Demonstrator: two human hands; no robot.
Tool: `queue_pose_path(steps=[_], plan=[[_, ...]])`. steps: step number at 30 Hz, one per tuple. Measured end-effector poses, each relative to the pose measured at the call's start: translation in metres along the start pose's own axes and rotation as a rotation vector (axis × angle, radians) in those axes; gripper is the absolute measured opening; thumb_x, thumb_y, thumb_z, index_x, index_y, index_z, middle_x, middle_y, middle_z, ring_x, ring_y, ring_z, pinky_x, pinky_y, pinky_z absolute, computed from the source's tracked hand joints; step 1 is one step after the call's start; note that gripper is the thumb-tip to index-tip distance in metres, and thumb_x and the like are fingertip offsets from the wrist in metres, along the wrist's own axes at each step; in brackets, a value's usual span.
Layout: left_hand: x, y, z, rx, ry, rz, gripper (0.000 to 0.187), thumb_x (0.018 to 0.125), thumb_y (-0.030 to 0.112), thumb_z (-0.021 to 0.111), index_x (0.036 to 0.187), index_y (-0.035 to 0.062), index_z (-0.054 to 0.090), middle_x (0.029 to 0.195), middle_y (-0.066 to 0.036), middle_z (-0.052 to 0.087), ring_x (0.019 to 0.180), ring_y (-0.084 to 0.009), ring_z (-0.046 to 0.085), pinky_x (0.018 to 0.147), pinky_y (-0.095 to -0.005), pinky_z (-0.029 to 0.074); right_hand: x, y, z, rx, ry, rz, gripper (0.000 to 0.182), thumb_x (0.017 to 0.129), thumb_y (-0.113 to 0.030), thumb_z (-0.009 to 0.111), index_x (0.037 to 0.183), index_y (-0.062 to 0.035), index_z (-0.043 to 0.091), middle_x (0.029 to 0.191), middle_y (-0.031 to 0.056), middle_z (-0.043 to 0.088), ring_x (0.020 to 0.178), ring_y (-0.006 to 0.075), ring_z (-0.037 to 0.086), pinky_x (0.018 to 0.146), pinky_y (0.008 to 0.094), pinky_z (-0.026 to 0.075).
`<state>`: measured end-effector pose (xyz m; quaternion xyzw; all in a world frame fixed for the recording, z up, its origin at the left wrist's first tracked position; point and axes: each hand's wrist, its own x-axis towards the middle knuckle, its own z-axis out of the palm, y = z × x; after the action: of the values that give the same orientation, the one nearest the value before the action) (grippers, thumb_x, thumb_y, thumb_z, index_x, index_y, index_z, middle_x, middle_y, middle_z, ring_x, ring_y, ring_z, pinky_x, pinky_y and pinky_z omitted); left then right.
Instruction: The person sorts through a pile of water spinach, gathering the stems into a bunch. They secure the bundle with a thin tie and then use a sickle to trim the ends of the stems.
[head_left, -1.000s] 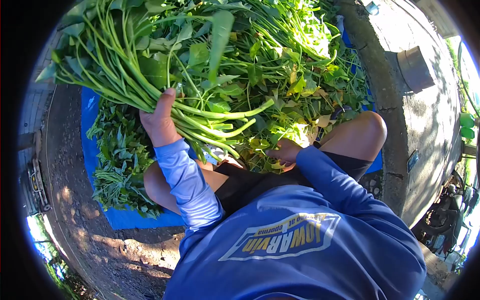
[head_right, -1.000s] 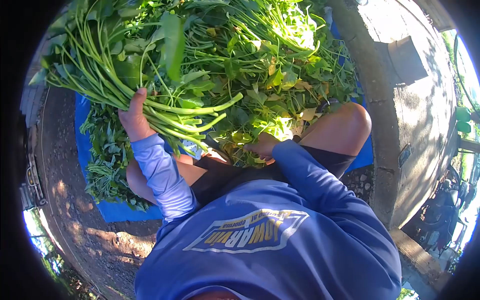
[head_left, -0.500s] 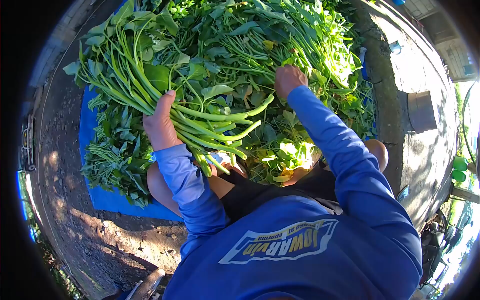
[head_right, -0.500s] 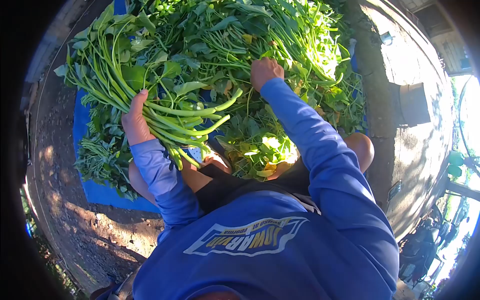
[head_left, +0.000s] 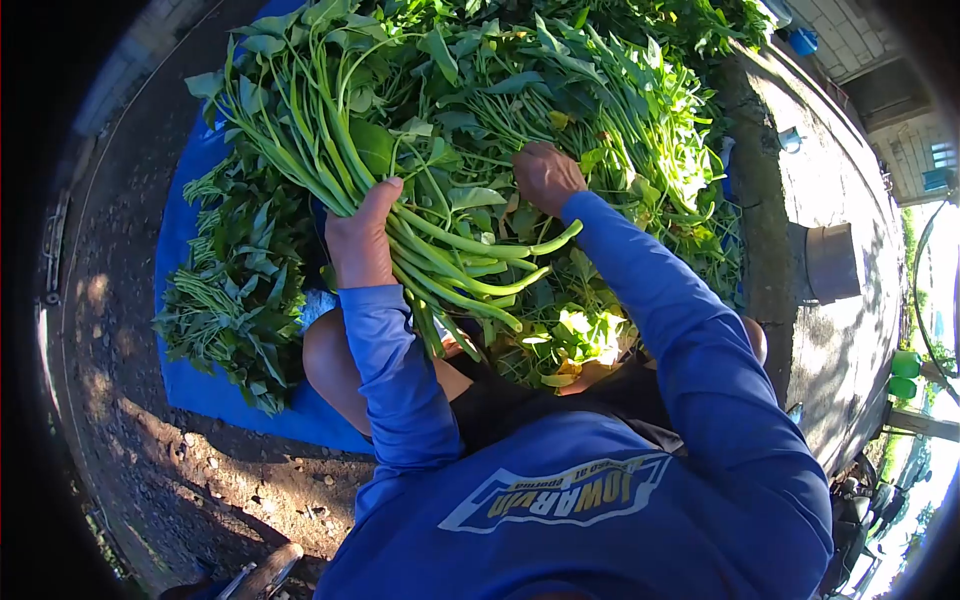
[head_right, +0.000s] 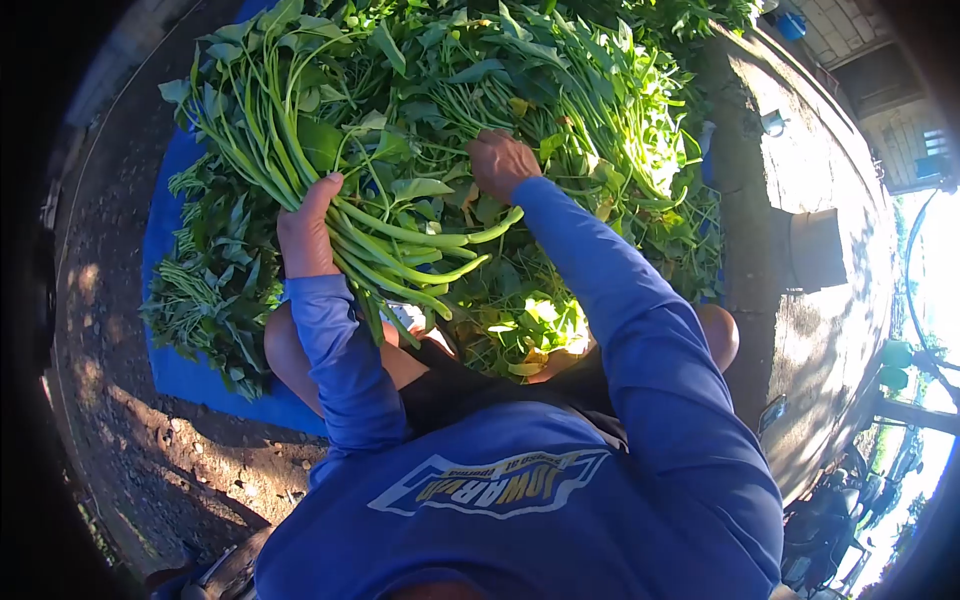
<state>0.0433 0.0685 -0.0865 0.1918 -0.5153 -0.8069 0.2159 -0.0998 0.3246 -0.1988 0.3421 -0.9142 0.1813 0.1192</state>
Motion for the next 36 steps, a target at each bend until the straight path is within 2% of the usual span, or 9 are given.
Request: queue_pose_path(steps=[4,8,14,19,22,25,29,32,36], plan=[[-0.006,0.005,-0.005,0.017,0.01,0.029,0.046,0.085,0.003,0.079,0.129,-0.001,0.068,0.117,-0.006,0.072,0.098,-0.0172,0.068,0.091,-0.0319,0.054,0.031,-0.005,0.04,-0.211,-0.142,-0.096,0.016,0.092,-0.017,0.069,0.104,-0.0088,0.075,0.097,0.0124,0.069,0.1,0.0348,0.069,0.087,0.05,0.058],[-0.006,0.0,-0.014,0.058,0.03,0.023,0.04,0.085,0.006,0.08,0.124,0.0002,0.07,0.112,-0.005,0.072,0.096,-0.0163,0.068,0.087,-0.0315,0.054,0.068,-0.02,0.006,-0.129,-0.608,0.348,0.028,0.092,-0.015,0.067,0.118,-0.0053,0.074,0.118,0.0172,0.074,0.113,0.036,0.07,0.098,0.0462,0.057],[-0.004,0.006,-0.016,0.068,0.019,-0.031,0.037,0.084,0.007,0.081,0.119,0.0003,0.071,0.108,-0.005,0.073,0.092,-0.0149,0.067,0.084,-0.0308,0.054,0.097,0.01,-0.105,0.443,-0.17,0.403,0.035,0.094,-0.026,0.074,0.122,-0.0043,0.072,0.117,0.0176,0.075,0.109,0.0326,0.072,0.096,0.0424,0.055],[-0.003,-0.003,-0.003,0.062,-0.03,-0.029,0.044,0.082,0.01,0.082,0.123,-0.0004,0.068,0.108,-0.005,0.073,0.092,-0.0166,0.068,0.086,-0.0323,0.054,0.098,0.025,-0.204,0.72,0.051,0.385,0.027,0.103,-0.019,0.069,0.125,-0.0034,0.07,0.101,0.0006,0.075,0.083,0.0055,0.063,0.073,0.0252,0.049],[-0.005,-0.012,0.007,0.062,-0.066,-0.02,0.044,0.082,0.014,0.083,0.123,0.0026,0.07,0.111,-0.004,0.073,0.097,-0.0164,0.067,0.089,-0.033,0.053,0.097,0.011,-0.263,0.705,0.258,0.395,0.026,0.105,-0.024,0.066,0.125,-0.0092,0.07,0.1,-0.0001,0.075,0.076,0.004,0.06,0.059,0.0232,0.045],[-0.003,-0.028,0.012,0.059,-0.137,-0.043,0.045,0.082,0.01,0.083,0.124,0.0008,0.069,0.111,-0.005,0.072,0.097,-0.0166,0.067,0.089,-0.0327,0.053,0.099,0.03,-0.305,0.644,0.212,0.563,0.028,0.105,-0.027,0.067,0.126,-0.0093,0.07,0.095,0.0013,0.076,0.075,0.0066,0.063,0.064,0.0244,0.048],[-0.005,-0.035,0.017,0.058,-0.203,-0.077,0.046,0.082,0.009,0.083,0.124,0.0003,0.068,0.112,-0.005,0.072,0.096,-0.0163,0.067,0.089,-0.0325,0.054,0.09,0.071,-0.353,0.884,0.541,0.396,0.022,0.105,-0.027,0.067,0.12,-0.0113,0.071,0.093,-0.0007,0.075,0.073,0.0046,0.061,0.064,0.022,0.046],[-0.014,-0.042,0.022,0.109,-0.245,-0.095,0.048,0.081,0.008,0.084,0.126,0.0009,0.067,0.112,-0.004,0.072,0.095,-0.0157,0.068,0.089,-0.0324,0.054,0.068,0.133,-0.341,0.686,0.077,0.642,0.025,0.105,-0.026,0.066,0.125,-0.0115,0.072,0.094,-0.0011,0.074,0.07,0.0042,0.059,0.062,0.021,0.045],[-0.011,-0.063,0.032,0.066,-0.291,-0.084,0.05,0.081,0.005,0.084,0.127,0.0012,0.066,0.111,-0.004,0.073,0.094,-0.0153,0.069,0.088,-0.0321,0.056,0.041,0.1,-0.365,0.879,0.132,0.653,0.028,0.106,-0.024,0.064,0.13,-0.0105,0.073,0.087,-0.0032,0.069,0.061,0.0033,0.053,0.057,0.0196,0.042]])
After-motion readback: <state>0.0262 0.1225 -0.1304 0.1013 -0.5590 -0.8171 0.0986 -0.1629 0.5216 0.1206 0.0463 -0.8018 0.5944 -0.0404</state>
